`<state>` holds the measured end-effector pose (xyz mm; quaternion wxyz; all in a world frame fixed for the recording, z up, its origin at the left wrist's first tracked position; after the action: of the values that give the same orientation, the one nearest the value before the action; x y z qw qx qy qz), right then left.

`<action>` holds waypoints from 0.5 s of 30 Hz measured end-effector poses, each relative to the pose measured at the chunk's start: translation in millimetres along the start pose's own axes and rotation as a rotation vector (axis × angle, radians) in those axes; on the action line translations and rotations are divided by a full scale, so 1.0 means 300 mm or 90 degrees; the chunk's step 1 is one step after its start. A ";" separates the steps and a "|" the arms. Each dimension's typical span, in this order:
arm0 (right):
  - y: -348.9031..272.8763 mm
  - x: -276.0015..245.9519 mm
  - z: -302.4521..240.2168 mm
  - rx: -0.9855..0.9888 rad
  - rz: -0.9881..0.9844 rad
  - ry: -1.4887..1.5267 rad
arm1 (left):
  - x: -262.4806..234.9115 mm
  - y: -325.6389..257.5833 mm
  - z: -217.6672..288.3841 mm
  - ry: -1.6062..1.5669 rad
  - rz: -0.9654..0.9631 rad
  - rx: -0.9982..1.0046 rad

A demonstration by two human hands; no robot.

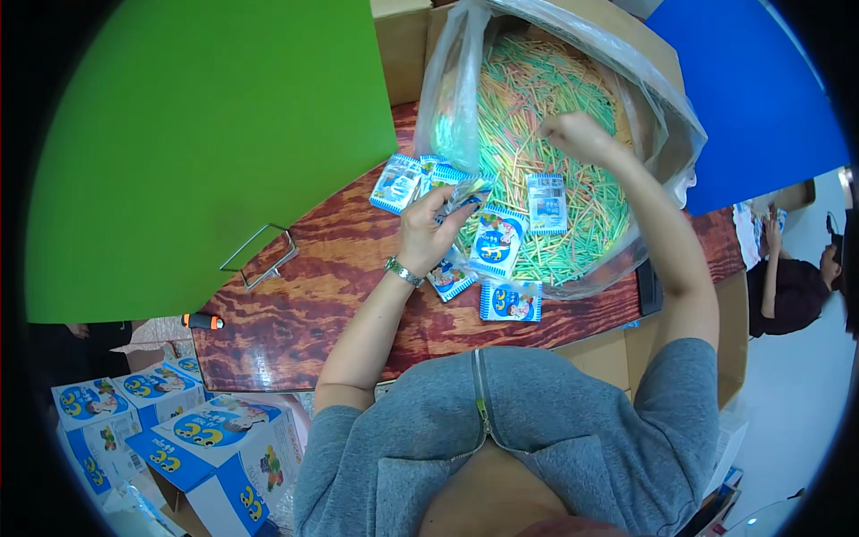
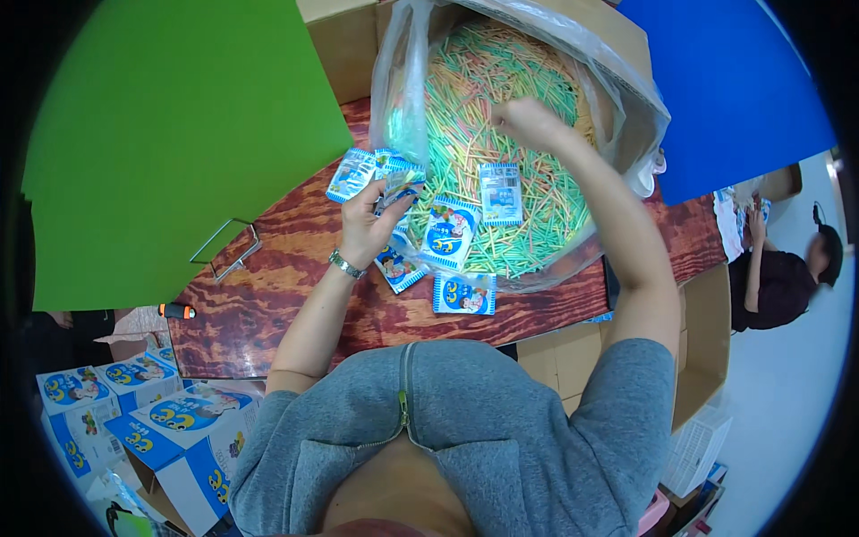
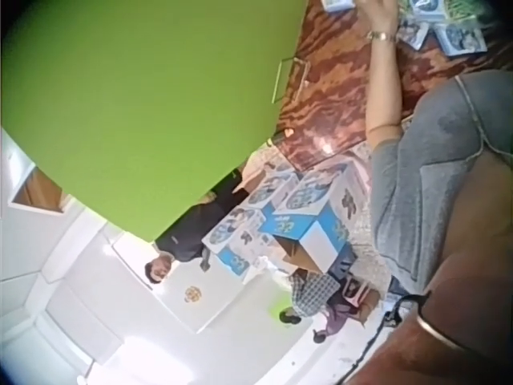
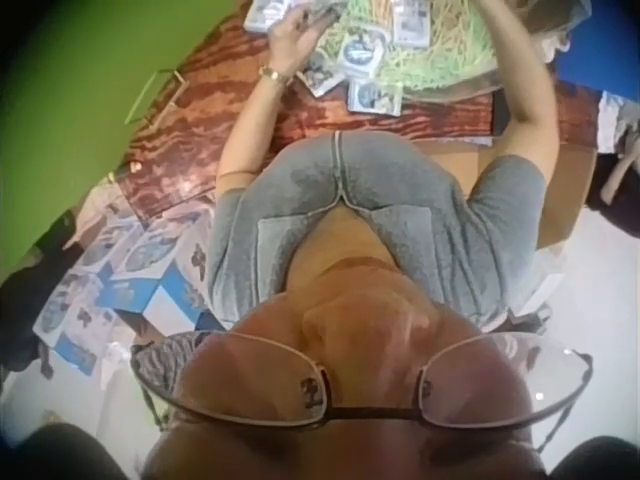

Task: Packaging stacks of small blue toy packets and rubber bands into cardboard boxes at a workstation.

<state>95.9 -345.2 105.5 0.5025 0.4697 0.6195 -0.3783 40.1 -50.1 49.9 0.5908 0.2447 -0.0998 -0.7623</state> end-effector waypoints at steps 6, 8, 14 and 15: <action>0.003 0.130 -0.020 -0.083 0.068 -0.126 | -0.004 -0.028 -0.055 0.024 -0.032 -0.081; 0.027 0.150 -0.013 -0.121 0.064 -0.190 | 0.009 -0.033 -0.056 0.015 -0.002 -0.051; 0.053 0.156 -0.020 -0.224 0.012 -0.285 | 0.015 -0.046 -0.029 -0.031 0.024 -0.059; 0.051 0.150 -0.020 -0.266 0.025 -0.278 | 0.016 -0.045 -0.024 -0.033 0.024 -0.051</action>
<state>106.6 -326.3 62.7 0.7164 0.2758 0.5522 -0.3251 31.3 -50.0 36.7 0.6117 0.1990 -0.0890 -0.7604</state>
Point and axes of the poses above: each hand's wrist, its own y-axis towards the middle knuckle, its own x-axis out of the palm, z = x × y, the point moved 4 cm from there along y, towards the middle knuckle, and after that the axes turned 4 degrees about z, right-handed, at the moved point
